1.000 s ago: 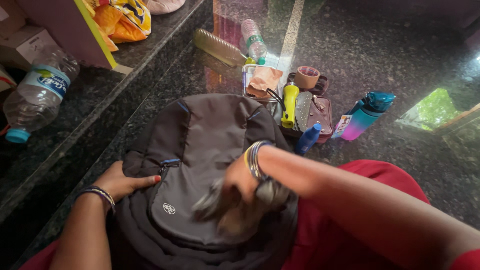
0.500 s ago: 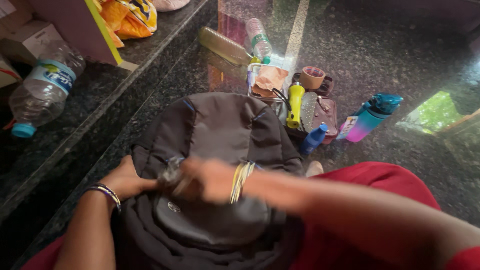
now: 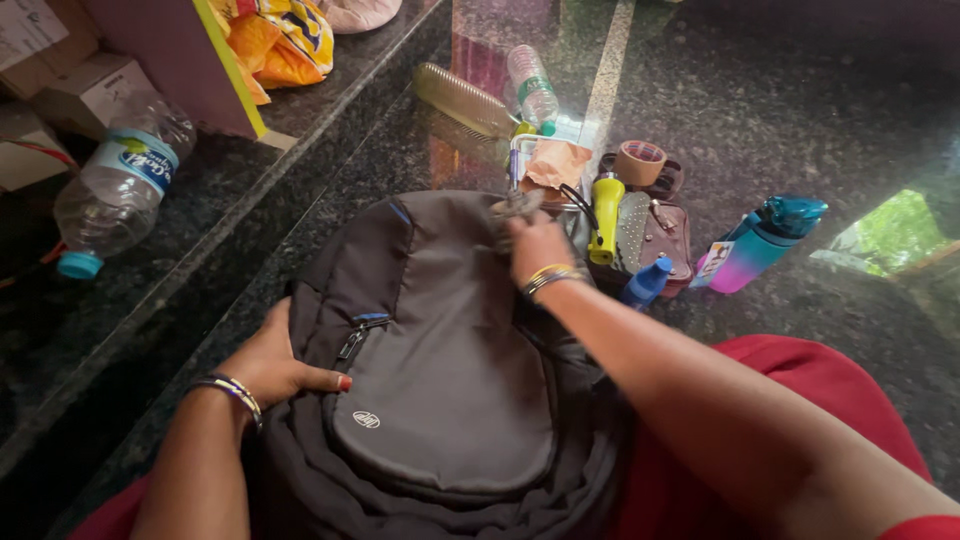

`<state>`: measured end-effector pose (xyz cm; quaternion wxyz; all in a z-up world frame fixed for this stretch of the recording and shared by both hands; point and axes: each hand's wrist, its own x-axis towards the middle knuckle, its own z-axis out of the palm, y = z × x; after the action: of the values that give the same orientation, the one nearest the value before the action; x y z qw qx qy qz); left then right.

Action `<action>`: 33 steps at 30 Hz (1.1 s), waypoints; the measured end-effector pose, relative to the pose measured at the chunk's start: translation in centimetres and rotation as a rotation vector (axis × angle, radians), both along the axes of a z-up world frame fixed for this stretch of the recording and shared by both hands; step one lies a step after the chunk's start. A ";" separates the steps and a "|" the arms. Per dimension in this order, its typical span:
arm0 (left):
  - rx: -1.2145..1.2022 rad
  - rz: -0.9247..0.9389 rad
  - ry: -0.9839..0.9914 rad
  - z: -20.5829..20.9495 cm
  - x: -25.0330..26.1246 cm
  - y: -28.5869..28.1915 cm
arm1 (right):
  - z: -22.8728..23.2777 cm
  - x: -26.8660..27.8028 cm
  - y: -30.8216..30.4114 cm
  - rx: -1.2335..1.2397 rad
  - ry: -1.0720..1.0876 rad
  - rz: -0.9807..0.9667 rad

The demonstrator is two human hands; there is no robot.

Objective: The person cleans a backpack using a cloth. They wipe the interior and exterior surfaces, including the straps, and repeatedly fold and unfold a checkered cloth during the process.

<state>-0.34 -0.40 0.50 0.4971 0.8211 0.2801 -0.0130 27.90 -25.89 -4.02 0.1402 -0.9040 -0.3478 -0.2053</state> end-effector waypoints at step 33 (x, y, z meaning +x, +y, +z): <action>0.026 -0.041 -0.003 0.1 -0.1 0.3 | 5.4 -19.3 -0.6 -0.040 1.014 1.275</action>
<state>-0.46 -0.09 0.59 0.4863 0.8333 0.2624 -0.0184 8.62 -26.46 1.39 0.3543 -0.5178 -0.6935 0.3543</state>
